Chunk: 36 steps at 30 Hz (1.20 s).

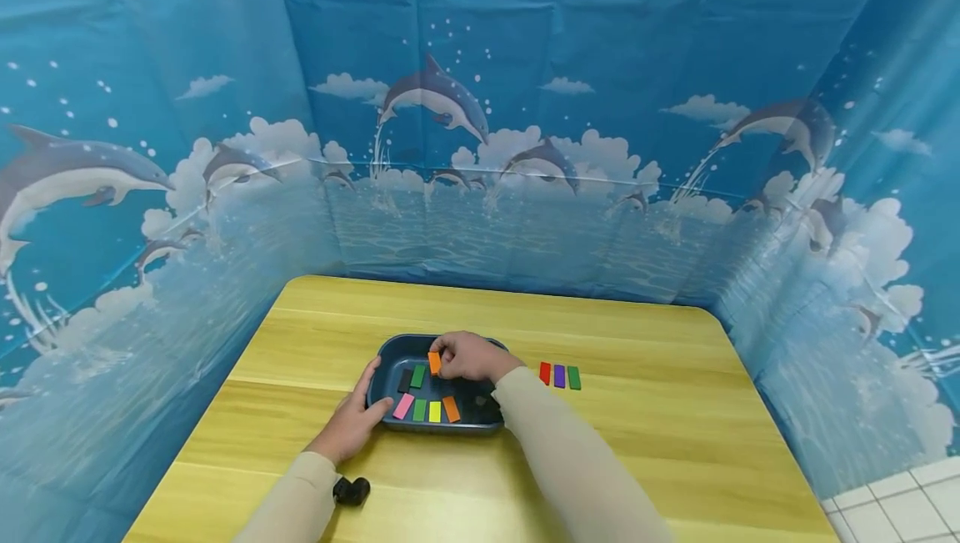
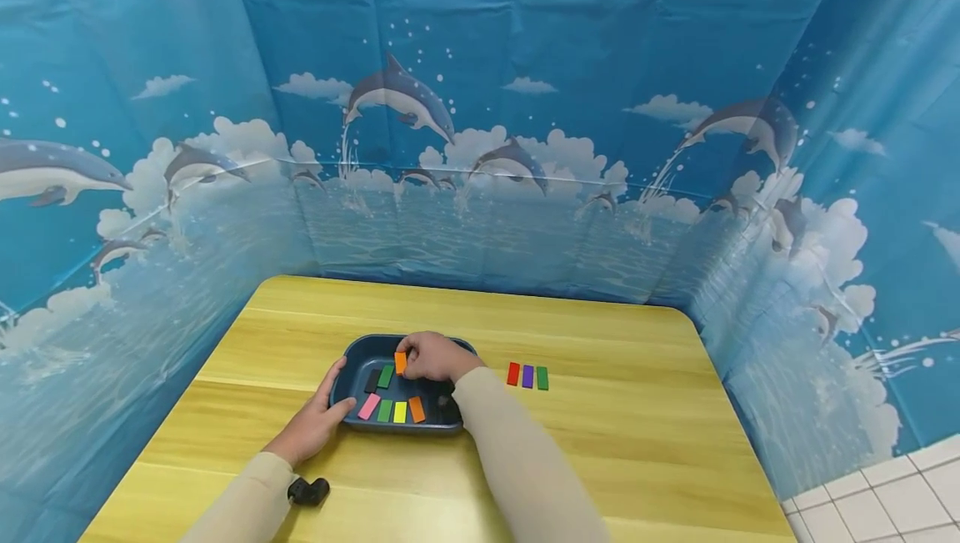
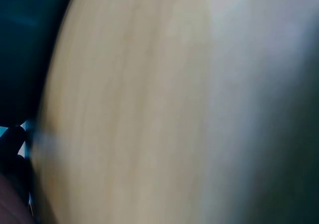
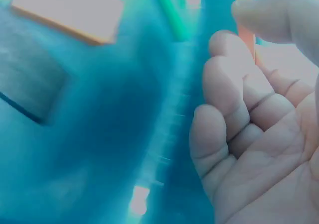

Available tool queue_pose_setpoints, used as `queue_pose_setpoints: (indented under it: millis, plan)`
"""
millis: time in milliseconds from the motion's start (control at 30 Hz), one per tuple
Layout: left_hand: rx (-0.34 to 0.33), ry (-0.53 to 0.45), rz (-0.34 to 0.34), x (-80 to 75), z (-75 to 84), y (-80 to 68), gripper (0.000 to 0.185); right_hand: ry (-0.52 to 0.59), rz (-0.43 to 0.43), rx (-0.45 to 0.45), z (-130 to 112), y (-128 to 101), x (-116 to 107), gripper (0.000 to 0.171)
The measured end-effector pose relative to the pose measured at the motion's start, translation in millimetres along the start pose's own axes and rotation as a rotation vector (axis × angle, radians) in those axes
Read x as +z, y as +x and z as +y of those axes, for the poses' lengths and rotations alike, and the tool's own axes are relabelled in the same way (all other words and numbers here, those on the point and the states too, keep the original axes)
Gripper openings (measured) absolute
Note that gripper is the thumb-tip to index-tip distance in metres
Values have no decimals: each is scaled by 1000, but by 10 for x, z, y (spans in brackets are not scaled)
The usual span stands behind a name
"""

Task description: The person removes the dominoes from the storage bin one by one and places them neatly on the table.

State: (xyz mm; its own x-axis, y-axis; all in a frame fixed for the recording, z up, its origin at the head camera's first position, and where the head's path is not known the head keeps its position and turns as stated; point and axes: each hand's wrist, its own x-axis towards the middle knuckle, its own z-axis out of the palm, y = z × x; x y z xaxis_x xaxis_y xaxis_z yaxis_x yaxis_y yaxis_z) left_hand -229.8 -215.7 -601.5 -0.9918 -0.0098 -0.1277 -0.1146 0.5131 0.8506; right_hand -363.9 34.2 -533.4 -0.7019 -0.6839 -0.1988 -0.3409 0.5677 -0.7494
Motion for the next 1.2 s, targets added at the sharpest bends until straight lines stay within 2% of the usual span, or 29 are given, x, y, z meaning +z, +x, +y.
queue_pose_setpoints:
  millis: [133, 233, 367, 533, 667, 800, 967, 1200]
  plan:
    - [2, 7, 5, -52, -1, 6, 78, 44, 43, -47, -107, -169, -312, 47]
    - [-4, 3, -5, -81, 5, 1, 78, 33, 107, -39, -27, -356, -556, 49]
    - [-5, 5, -16, -96, 17, -17, 78, 31, 190, 35, 317, -663, -825, 49]
    - [-9, 18, -17, -96, 10, -33, 78, 45, 248, 175, 909, -1068, -1018, 53]
    - [-11, 16, -23, -95, 9, -34, 78, 44, 279, 252, 1348, -1350, -1067, 53]
    - [-15, 12, -27, -92, 24, -41, 79, 10, 299, 298, 1642, -1554, -1023, 50]
    - [-7, 15, -30, -74, 44, -50, 79, -9, 310, 344, 1768, -1676, -905, 49]
    - [-5, 10, -41, -8, 46, -31, 79, -31, 329, 354, 1811, -1736, -817, 52]
